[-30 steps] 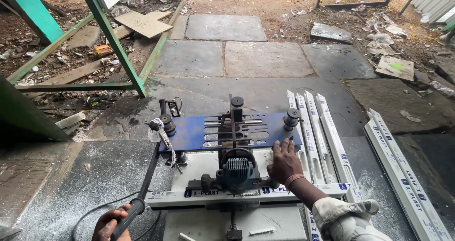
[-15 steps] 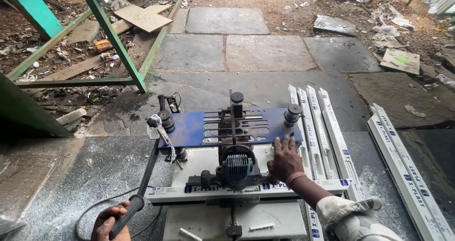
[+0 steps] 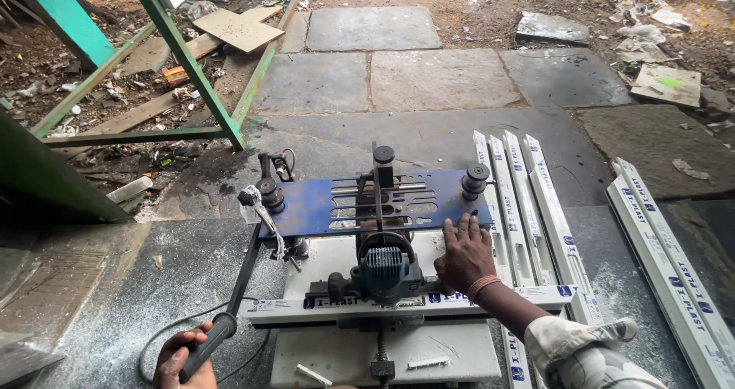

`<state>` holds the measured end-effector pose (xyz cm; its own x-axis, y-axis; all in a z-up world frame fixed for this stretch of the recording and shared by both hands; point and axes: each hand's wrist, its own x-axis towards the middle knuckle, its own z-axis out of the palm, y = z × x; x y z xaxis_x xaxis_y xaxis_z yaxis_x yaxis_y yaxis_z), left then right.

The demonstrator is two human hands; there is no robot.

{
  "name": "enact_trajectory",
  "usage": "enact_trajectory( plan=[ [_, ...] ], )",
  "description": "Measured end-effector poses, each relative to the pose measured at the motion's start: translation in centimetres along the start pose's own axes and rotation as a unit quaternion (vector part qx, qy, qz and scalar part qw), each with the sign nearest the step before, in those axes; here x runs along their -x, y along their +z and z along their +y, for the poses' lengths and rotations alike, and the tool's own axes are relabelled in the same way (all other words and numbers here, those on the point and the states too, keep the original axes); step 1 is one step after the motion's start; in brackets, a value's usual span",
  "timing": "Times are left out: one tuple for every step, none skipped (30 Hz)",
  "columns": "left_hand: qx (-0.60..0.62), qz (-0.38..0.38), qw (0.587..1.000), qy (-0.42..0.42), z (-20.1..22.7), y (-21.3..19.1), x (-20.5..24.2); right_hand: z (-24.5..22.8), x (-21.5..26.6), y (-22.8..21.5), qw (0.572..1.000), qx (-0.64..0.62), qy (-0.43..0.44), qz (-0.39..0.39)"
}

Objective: The person operates a routing machine by sliding a blue metal plate along a track and pressing a power tool into a white plastic frame. They then move the tool across the frame to create a slot before sliding the plate back and lifting the tool.

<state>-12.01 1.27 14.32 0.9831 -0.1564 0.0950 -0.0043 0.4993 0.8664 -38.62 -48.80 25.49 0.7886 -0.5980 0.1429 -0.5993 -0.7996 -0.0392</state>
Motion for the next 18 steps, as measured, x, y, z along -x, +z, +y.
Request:
enact_trajectory(
  plan=[
    [0.008,0.002,1.000,-0.005,-0.5,-0.7,-0.4,0.0,0.1,-0.3,1.000,0.006,-0.004,-0.002],
    [0.016,0.002,1.000,-0.008,-0.8,-1.3,-1.2,-0.1,-0.1,-0.6,1.000,0.011,-0.008,-0.002],
    [0.015,-0.002,1.000,-0.005,-1.8,-2.6,-2.3,-0.1,-0.2,-0.6,1.000,0.008,-0.006,0.002],
    [0.020,-0.016,1.000,-0.011,-2.8,-4.0,-3.1,0.0,-0.1,-0.6,1.000,-0.005,0.002,0.002],
    [0.024,-0.030,0.999,-0.017,-3.8,-5.5,-3.9,0.1,0.0,-0.5,1.000,-0.018,0.011,0.002],
    [0.023,-0.030,0.999,-0.016,-3.7,-5.2,-3.6,0.1,0.0,-0.4,1.000,-0.019,0.010,0.003],
    [0.035,-0.031,0.999,-0.003,-3.6,-4.9,-3.3,0.2,0.0,-0.3,0.999,-0.032,0.028,-0.004],
    [0.046,-0.032,0.998,0.008,-3.5,-4.7,-2.9,0.3,0.2,-0.2,0.998,-0.044,0.046,-0.013],
    [0.044,-0.032,0.998,0.007,-2.6,-3.9,-2.5,0.2,0.2,-0.3,0.998,-0.045,0.046,-0.015],
    [0.037,-0.014,0.999,0.002,-1.9,-3.0,-2.0,0.3,0.2,-0.4,0.996,-0.054,0.064,-0.021],
    [0.029,0.005,1.000,-0.004,-1.3,-2.1,-1.5,0.4,0.2,-0.5,0.994,-0.062,0.082,-0.027],
    [0.030,0.005,1.000,-0.005,-1.1,-1.6,-1.4,0.5,0.2,-0.6,0.994,-0.061,0.081,-0.027],
    [0.017,0.007,1.000,-0.003,-0.8,-1.2,-1.2,0.6,0.2,-0.6,0.991,-0.065,0.108,-0.049],
    [0.005,0.009,1.000,-0.001,-0.6,-0.7,-1.0,0.6,0.2,-0.7,0.986,-0.068,0.135,-0.070],
    [0.006,0.010,1.000,-0.001,-0.5,-0.3,-0.7,0.6,0.2,-0.8,0.986,-0.067,0.135,-0.070],
    [0.004,0.014,1.000,0.003,-0.3,0.2,-0.7,0.5,0.1,-0.9,0.981,-0.071,0.157,-0.092],
    [0.003,0.018,1.000,0.007,0.0,0.7,-0.7,0.3,-0.1,-1.1,0.974,-0.075,0.179,-0.114],
    [0.003,0.018,1.000,0.007,0.1,0.8,-0.5,0.4,-0.2,-0.6,0.974,-0.075,0.179,-0.114]
  ],
)
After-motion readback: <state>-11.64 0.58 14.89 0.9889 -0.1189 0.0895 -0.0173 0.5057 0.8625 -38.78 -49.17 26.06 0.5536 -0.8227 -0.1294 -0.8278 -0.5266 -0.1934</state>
